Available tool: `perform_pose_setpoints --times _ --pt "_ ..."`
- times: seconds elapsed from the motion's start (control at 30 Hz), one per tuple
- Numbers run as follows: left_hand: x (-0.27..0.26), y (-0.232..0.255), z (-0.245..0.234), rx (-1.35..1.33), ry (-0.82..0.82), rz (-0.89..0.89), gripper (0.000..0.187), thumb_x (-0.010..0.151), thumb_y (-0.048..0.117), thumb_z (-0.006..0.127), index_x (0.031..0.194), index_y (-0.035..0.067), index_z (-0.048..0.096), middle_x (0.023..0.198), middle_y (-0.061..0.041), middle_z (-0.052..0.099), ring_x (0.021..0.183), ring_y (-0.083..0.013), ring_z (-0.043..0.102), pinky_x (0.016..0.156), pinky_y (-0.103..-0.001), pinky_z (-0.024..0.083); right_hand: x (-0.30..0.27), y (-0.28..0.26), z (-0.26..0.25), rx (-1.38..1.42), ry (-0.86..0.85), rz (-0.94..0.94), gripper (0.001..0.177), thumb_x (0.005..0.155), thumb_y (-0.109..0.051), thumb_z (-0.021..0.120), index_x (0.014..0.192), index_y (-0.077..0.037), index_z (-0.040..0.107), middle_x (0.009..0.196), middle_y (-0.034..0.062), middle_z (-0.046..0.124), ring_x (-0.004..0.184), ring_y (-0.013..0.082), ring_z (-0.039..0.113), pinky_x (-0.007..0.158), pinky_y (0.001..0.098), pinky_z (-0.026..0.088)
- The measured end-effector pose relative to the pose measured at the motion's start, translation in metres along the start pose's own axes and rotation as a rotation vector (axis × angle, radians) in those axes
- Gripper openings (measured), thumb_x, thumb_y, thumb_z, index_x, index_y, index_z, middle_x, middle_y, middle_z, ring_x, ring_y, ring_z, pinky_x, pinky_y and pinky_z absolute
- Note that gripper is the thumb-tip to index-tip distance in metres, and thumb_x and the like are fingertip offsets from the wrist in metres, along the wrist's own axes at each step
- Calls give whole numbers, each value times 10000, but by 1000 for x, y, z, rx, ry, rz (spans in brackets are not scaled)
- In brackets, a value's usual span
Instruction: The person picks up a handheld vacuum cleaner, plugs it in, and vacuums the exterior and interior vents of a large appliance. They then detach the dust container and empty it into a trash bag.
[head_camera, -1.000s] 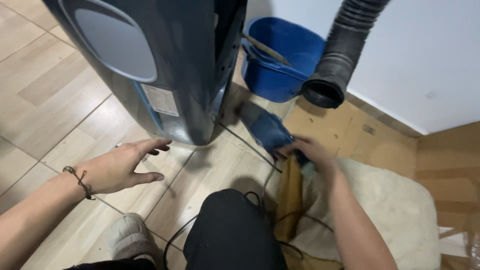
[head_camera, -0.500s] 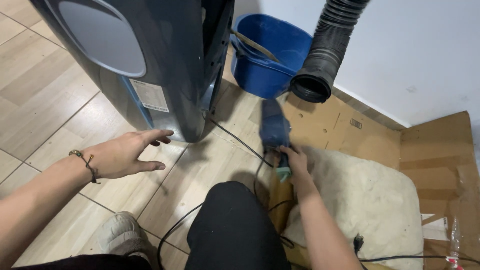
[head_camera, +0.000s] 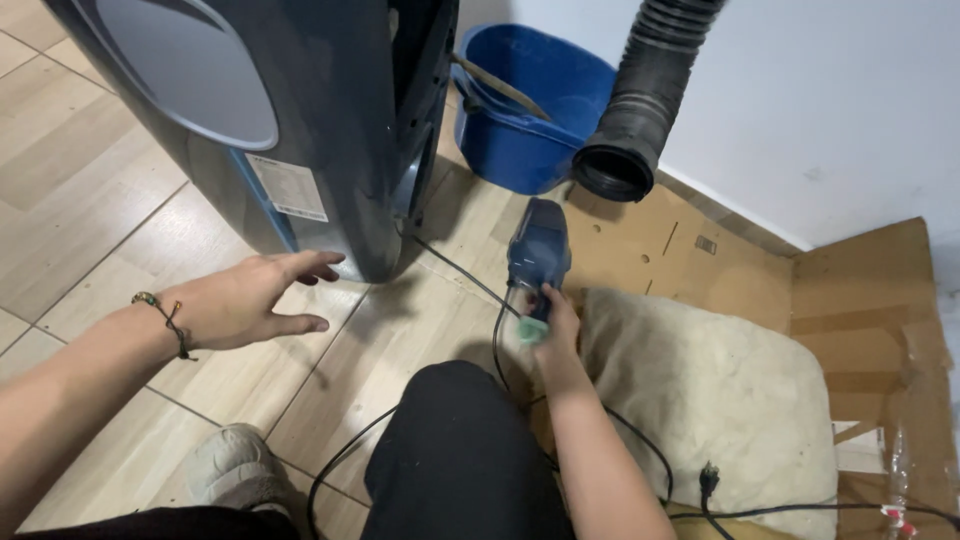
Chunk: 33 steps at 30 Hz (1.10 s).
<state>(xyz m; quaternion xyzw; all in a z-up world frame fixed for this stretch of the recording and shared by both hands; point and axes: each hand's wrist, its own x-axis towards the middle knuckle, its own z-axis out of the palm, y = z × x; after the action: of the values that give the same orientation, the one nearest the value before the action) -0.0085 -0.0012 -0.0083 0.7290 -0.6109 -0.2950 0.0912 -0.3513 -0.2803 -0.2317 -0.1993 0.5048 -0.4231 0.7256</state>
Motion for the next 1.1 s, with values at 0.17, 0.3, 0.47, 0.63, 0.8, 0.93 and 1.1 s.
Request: perform_pose_setpoints --times 0.17,0.3,0.47,0.63,0.8,0.93,1.1 --pt "4 1 0 18 -37 -27 810 816 348 791 1509 196 400 1402 -18 650 1294 -185 642 1103 -392 541 -47 -5 -18 185 -206 135 248 923 -139 679 1128 -45 575 786 47 611 514 96 548 438 200 449" --pt "6 0 -5 -23 32 46 790 806 330 793 1485 173 421 1380 -57 662 1265 -218 662 1065 -399 561 -32 -6 -27 298 -251 198 181 921 -103 699 1041 -29 586 746 27 590 505 85 519 428 187 458" --pt "11 4 -7 -9 34 62 777 807 337 789 1480 198 426 1363 -39 678 1248 -206 677 1054 -397 574 -102 -25 -31 -209 -45 -28 303 875 -91 682 1175 -53 700 750 74 636 566 156 553 501 276 426" --pt "17 5 -8 1 47 67 775 803 357 792 1470 170 443 1359 -38 686 1258 -203 675 1034 -399 588 -170 -27 -36 -1061 149 -461 898 693 -162 830 1510 -21 486 1007 145 811 793 205 746 676 284 557" --pt "21 8 -6 23 21 54 802 811 380 782 1494 174 414 1366 -36 681 1265 -206 672 1041 -403 592 -173 -28 -31 -1431 179 -717 791 739 -204 756 1496 -165 530 932 189 788 782 393 754 668 464 574" --pt "16 11 -7 19 14 42 790 820 415 757 1501 204 415 1366 -27 686 1207 -207 716 1004 -395 616 -173 -17 -34 -1426 64 -799 824 755 -150 751 1527 -96 470 1005 177 781 772 343 754 661 429 563" --pt "15 9 -12 15 3 15 808 810 376 781 1505 205 406 1369 -17 686 1210 -195 718 1012 -388 624 -194 -12 -34 -1368 185 -960 665 738 -174 791 1381 -92 642 827 170 784 602 274 738 552 374 563"
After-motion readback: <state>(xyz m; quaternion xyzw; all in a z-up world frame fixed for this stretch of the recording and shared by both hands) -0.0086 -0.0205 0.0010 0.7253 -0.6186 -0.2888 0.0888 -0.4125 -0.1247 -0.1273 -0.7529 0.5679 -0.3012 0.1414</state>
